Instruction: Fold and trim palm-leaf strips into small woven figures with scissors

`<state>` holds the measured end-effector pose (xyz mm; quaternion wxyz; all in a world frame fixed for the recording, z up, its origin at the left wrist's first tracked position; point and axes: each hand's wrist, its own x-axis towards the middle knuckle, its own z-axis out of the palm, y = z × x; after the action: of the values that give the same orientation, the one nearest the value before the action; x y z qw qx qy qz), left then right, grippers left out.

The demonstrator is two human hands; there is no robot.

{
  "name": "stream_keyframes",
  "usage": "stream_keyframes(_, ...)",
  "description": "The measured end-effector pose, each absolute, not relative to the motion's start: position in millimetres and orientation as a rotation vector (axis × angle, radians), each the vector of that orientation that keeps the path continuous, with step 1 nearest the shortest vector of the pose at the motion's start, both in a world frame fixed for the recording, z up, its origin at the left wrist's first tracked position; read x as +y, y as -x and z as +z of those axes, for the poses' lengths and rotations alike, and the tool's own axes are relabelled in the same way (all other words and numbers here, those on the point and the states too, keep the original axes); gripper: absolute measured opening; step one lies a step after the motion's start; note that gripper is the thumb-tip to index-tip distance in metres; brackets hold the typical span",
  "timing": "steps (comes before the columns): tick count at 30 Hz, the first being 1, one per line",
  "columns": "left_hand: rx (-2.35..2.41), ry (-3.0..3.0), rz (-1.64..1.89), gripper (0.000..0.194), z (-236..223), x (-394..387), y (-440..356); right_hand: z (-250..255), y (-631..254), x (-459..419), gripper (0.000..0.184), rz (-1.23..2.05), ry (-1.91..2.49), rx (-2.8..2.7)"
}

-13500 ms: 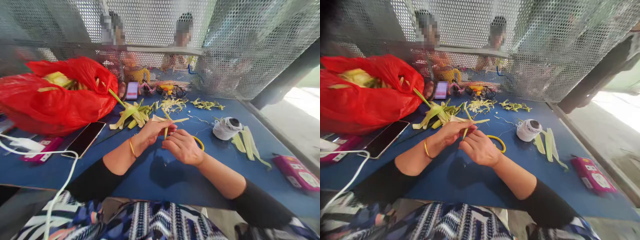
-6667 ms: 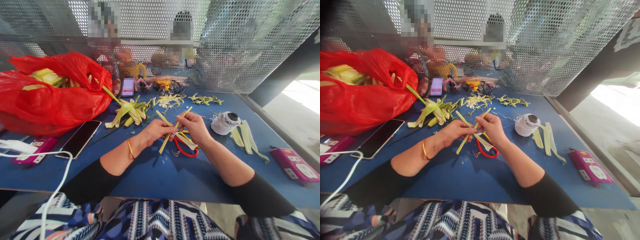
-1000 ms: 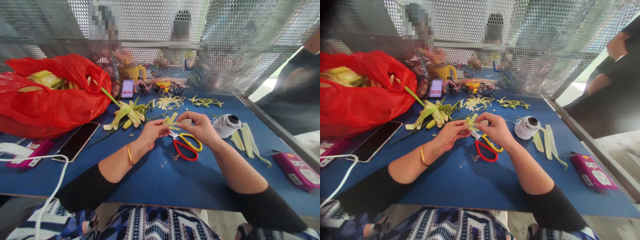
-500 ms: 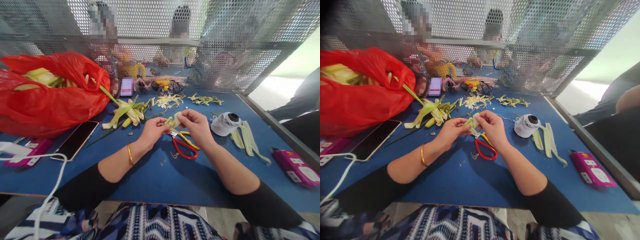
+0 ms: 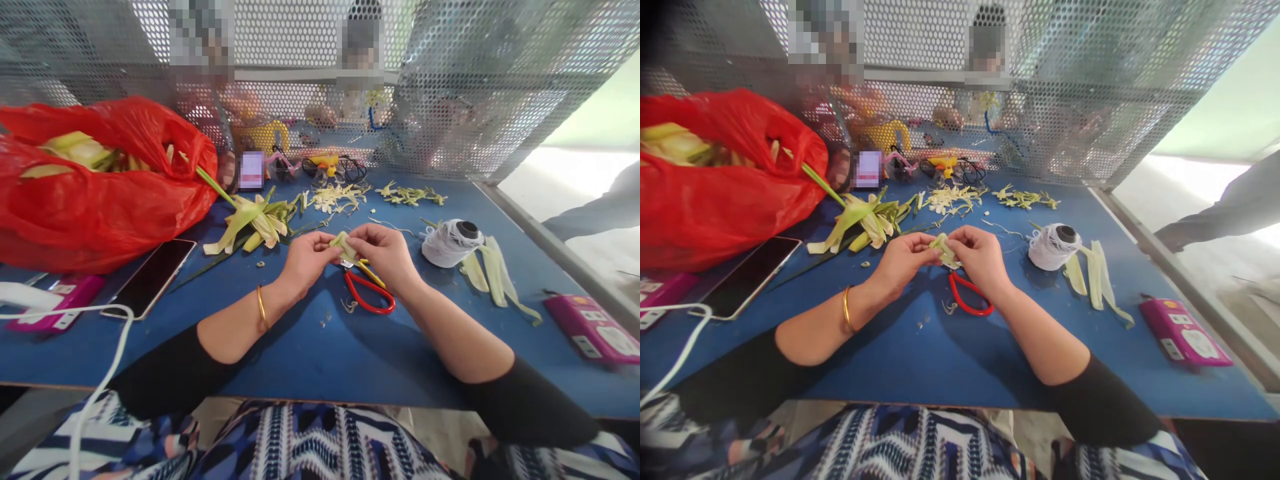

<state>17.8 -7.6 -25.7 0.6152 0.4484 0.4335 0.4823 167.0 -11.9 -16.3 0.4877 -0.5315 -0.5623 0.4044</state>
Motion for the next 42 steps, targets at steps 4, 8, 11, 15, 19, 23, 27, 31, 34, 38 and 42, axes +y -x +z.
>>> stream_keyframes(4, 1.005, -1.031, 1.112, 0.03, -25.9, -8.6, -18.1, -17.7, -163.0, -13.5, 0.016, 0.995, 1.283, -1.328)
stream_keyframes(8, 1.018, -1.012, 1.114, 0.023, -25.7, -9.2, -19.1, -20.7, -159.6, -17.6, 0.011, 0.748, 1.327, -1.402)
stream_keyframes(11, 1.029, -0.989, 1.117, 0.023, -24.5, -9.5, -19.5, -22.5, -159.4, -22.5, 0.006, 0.451, 1.356, -1.598)
stream_keyframes(15, 1.036, -0.961, 1.112, 0.02, -21.1, -10.8, -19.5, -25.3, -161.7, -26.4, 0.011, 0.174, 1.339, -1.786)
stream_keyframes(19, 1.069, -0.944, 1.087, 0.017, -18.4, -11.9, -19.6, -27.8, -164.9, -25.8, 0.022, -0.031, 1.347, -1.941)
stream_keyframes(23, 1.113, -0.937, 1.084, 0.015, -18.3, -10.8, -17.9, -25.8, -166.6, -24.7, 0.025, -0.116, 1.259, -2.111)
stream_keyframes(27, 1.134, -0.919, 1.113, 0.011, -18.9, -8.8, -15.8, -23.7, -167.7, -23.5, 0.024, -0.071, 1.188, -2.128)
stream_keyframes(31, 1.107, -0.93, 1.104, 0.02, -20.4, -8.7, -16.4, -23.8, -168.6, -21.4, 0.025, 0.056, 1.233, -1.973)
stream_keyframes(34, 1.067, -0.965, 1.13, 0.027, -22.6, -9.5, -18.3, -23.0, -167.6, -19.8, 0.019, 0.205, 1.318, -1.815)
stream_keyframes(38, 1.048, -1.001, 1.166, 0.029, -24.6, -10.5, -21.0, -20.7, -165.4, -17.1, 0.012, 0.443, 1.375, -1.629)
stream_keyframes(42, 1.061, -1.027, 1.168, 0.022, -27.0, -10.5, -21.8, -19.4, -164.1, -14.9, 0.012, 0.683, 1.406, -1.486)
